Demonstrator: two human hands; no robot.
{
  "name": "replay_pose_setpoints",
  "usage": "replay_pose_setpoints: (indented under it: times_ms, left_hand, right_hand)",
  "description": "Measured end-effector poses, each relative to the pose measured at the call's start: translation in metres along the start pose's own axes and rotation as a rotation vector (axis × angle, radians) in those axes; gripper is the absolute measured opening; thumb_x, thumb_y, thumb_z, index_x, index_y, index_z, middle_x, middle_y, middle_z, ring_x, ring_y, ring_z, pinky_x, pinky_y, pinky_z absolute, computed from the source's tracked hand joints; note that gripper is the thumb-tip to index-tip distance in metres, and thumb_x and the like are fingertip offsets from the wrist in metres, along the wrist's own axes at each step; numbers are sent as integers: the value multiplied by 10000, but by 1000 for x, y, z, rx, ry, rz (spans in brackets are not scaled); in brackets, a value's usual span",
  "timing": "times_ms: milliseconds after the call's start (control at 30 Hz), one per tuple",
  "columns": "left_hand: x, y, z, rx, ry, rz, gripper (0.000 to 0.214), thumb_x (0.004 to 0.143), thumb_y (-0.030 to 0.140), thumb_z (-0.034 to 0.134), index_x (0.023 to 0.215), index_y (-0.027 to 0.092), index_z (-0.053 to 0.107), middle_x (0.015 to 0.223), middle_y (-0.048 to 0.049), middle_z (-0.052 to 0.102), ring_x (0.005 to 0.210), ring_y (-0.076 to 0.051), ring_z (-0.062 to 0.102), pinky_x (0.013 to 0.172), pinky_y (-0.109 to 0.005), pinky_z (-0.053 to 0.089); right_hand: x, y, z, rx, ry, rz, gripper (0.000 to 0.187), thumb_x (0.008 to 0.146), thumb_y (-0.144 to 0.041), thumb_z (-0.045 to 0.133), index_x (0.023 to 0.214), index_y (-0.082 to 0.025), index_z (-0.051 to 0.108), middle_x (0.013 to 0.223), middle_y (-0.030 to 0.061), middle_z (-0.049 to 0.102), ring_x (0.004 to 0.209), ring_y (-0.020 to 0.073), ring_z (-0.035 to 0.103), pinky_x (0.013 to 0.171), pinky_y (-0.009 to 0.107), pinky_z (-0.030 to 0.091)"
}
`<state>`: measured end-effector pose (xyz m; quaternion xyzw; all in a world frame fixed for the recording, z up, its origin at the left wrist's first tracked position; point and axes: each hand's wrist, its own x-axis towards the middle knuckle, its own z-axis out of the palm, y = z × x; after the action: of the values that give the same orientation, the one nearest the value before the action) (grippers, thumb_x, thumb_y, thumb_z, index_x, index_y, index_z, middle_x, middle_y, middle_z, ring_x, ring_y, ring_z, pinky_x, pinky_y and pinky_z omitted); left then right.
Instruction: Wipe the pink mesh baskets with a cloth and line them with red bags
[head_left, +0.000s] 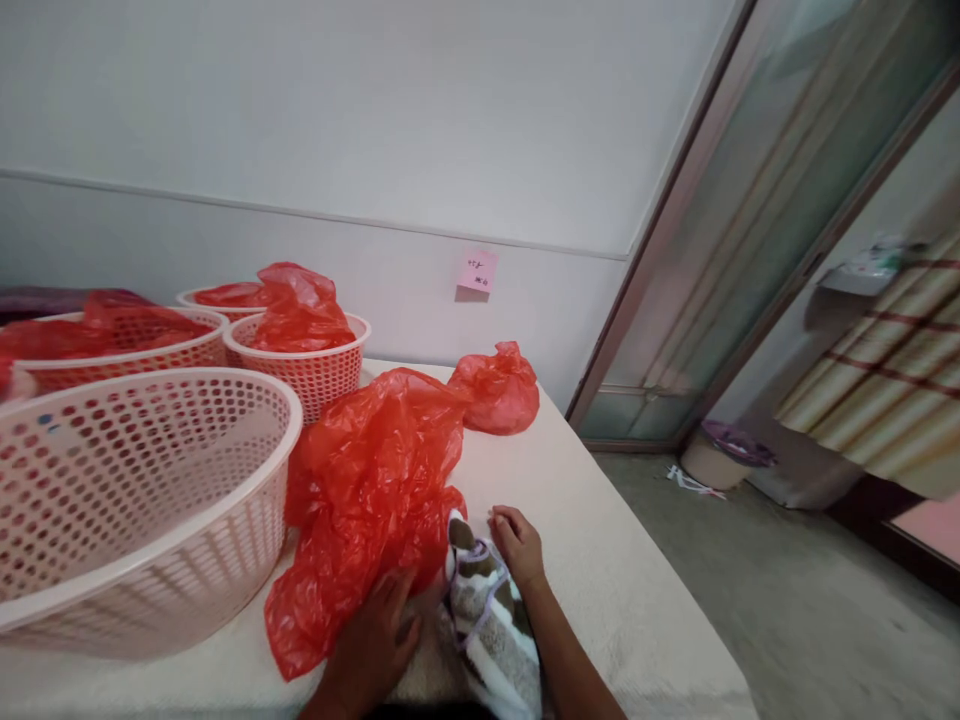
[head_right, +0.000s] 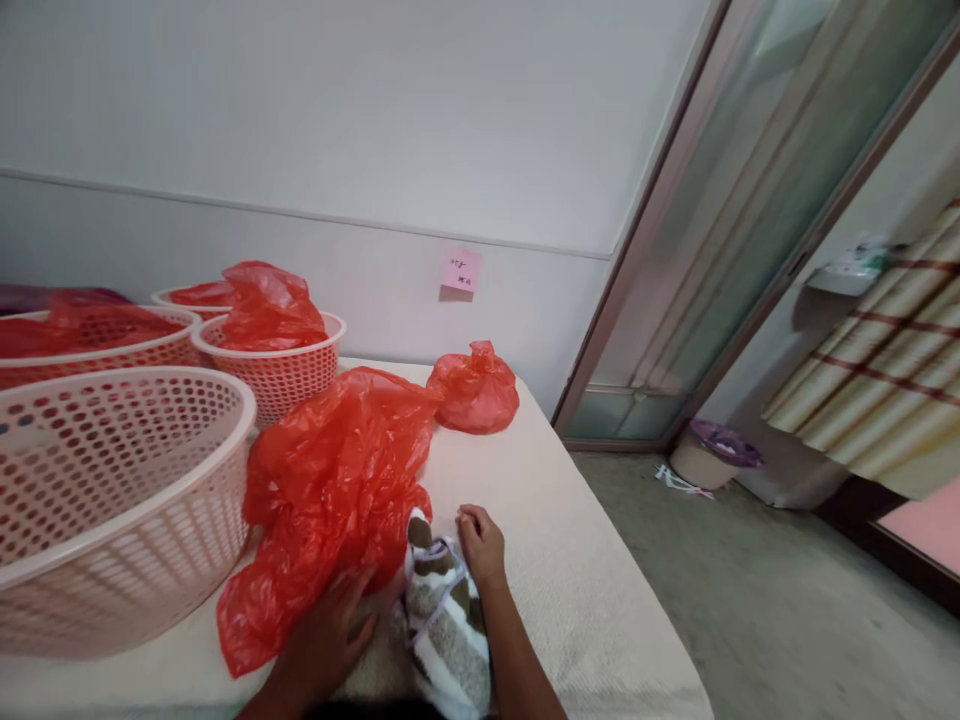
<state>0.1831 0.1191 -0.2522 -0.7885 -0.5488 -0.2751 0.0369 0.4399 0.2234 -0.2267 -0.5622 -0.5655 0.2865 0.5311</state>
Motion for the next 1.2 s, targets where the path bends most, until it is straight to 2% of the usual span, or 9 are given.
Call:
replay_pose_setpoints:
  times_ms: [167, 267, 433, 533, 667, 800, 900, 1033, 1200]
  left_hand:
    - [-3, 1, -1, -77, -22, -43, 589, 859, 281, 555, 1417, 128, 440, 1310, -160, 637, 1200, -254, 616, 980, -399, 538]
    - [-4, -3, 2, -124, -5, -6, 544, 867, 271, 540, 1388, 127, 474, 1324, -165, 627, 1227, -265, 595, 1020, -429, 507]
    - [-4, -1, -2, -201, 59, 59, 433, 880, 235, 518, 1305, 170, 566, 1308, -136, 643, 1220, -277, 599, 1054, -474, 471]
    - [-10, 15, -17, -268, 80, 81, 396, 899, 217, 500, 1286, 191, 581, 1292, -110, 658, 1215, -271, 601, 1067, -481, 460]
    - [-31, 46, -41, -400, 73, 47, 348, 906, 232, 512, 1244, 227, 593, 1198, -76, 701, 1132, -247, 646, 1012, -448, 508]
    - [-54, 68, -57, -588, 19, -81, 246, 917, 232, 485, 1129, 231, 609, 977, -51, 730, 885, -178, 706, 812, -296, 576]
    - [-62, 74, -64, -741, -34, -216, 190, 909, 288, 515, 1056, 241, 627, 890, -33, 726, 797, -173, 699, 761, -278, 562]
    - [-58, 73, -73, -954, -49, -470, 267, 891, 417, 567, 1064, 227, 642, 1040, -80, 730, 953, -223, 689, 890, -337, 524]
    - [-52, 68, -85, -1351, -30, -722, 471, 868, 570, 555, 1172, 214, 605, 1316, -101, 634, 1220, -261, 582, 1067, -403, 422]
  right_hand:
    - [-28, -14, -12, 39, -42, 31, 421, 839, -530, 518, 906, -158, 705, 882, 104, 750, 840, 247, 700, 789, 378, 560]
    - [-57, -27, -20, 11, -96, 30, 386, 805, -486, 600, 992, -167, 709, 979, 94, 746, 940, 253, 687, 875, 382, 535]
    - [-97, -38, -28, -20, -90, 64, 534, 698, -378, 712, 1187, -175, 641, 1210, 107, 687, 1135, 280, 625, 1021, 422, 453]
    - [-107, -40, -31, 17, -71, 114, 475, 709, -362, 687, 1151, -190, 652, 1147, 83, 713, 1077, 275, 645, 978, 412, 471]
    - [-108, -44, -33, 129, -36, 178, 331, 691, -363, 689, 971, -188, 701, 923, 38, 736, 896, 255, 656, 846, 358, 500]
    - [-108, -49, -38, 333, 45, 310, 283, 681, -402, 675, 871, -193, 667, 738, -1, 701, 700, 216, 644, 656, 310, 508]
    - [-115, -55, -40, 521, 94, 412, 306, 680, -432, 662, 886, -212, 615, 683, -26, 691, 613, 199, 649, 591, 302, 513]
    - [-127, -84, -30, 721, 82, 478, 452, 636, -419, 751, 1006, -202, 607, 784, 3, 741, 658, 212, 691, 605, 312, 535]
    - [-134, -152, -9, 1144, -83, 521, 521, 647, -250, 823, 1131, -221, 633, 893, 30, 769, 733, 186, 711, 713, 309, 553]
